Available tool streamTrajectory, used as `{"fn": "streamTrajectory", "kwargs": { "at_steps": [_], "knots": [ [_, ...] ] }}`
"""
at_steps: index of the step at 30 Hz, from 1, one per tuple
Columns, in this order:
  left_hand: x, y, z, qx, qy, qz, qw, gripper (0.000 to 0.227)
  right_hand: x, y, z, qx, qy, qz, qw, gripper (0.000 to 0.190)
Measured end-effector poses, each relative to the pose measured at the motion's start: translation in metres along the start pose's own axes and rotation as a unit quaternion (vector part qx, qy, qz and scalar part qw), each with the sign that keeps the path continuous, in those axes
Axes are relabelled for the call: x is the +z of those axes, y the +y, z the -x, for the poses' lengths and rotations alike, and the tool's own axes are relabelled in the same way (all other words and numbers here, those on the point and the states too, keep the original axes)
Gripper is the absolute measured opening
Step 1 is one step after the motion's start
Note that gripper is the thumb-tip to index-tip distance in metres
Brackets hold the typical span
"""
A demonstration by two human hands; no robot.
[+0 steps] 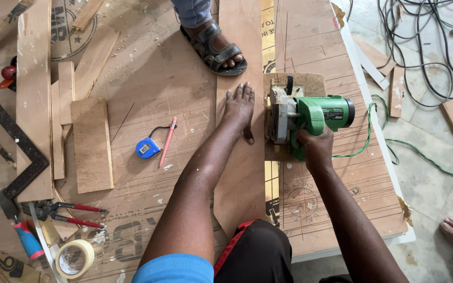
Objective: The person uses a circular saw to cut a piece of plywood along a marked line. They measure and mark the wood with a tape measure and pencil, then guide the saw along the cut line to separate the piece.
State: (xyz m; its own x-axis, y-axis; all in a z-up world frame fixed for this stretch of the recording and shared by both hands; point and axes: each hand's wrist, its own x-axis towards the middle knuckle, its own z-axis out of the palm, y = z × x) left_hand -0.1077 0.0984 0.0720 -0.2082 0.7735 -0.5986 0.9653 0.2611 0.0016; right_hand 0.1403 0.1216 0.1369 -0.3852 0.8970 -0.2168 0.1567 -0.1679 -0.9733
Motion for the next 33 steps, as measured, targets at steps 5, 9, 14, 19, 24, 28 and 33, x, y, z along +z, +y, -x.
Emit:
{"fn": "streamTrajectory", "kwargs": {
  "at_steps": [5,9,14,19,24,28,33],
  "knots": [
    [0.023,-0.003,-0.029,-0.003,0.017,-0.015,1.000,0.172,0.003,-0.003,-0.007,0.002,0.002,0.000,1.000,0.016],
    [0.036,-0.005,-0.044,0.001,0.065,-0.052,0.997,0.172,0.007,-0.010,-0.013,0.006,-0.001,-0.007,1.000,0.015],
    [0.008,-0.002,-0.013,0.007,-0.011,-0.020,1.000,0.183,0.010,-0.013,-0.022,-0.011,-0.004,-0.015,1.000,0.014],
    [-0.009,-0.001,0.007,0.011,-0.029,-0.038,0.999,0.186,0.012,-0.012,-0.030,-0.010,0.000,-0.005,1.000,0.013],
    [-0.017,0.001,0.017,0.011,-0.036,-0.046,0.998,0.185,0.014,-0.013,-0.043,-0.021,0.000,0.012,1.000,0.012],
    [-0.020,0.003,0.020,0.009,-0.050,-0.078,0.996,0.183,0.016,-0.013,-0.052,-0.025,-0.003,-0.012,1.000,0.013],
    [-0.023,0.005,0.019,0.012,-0.073,-0.138,0.988,0.179,0.018,-0.014,-0.062,-0.012,-0.002,-0.008,1.000,0.013]
  ]
}}
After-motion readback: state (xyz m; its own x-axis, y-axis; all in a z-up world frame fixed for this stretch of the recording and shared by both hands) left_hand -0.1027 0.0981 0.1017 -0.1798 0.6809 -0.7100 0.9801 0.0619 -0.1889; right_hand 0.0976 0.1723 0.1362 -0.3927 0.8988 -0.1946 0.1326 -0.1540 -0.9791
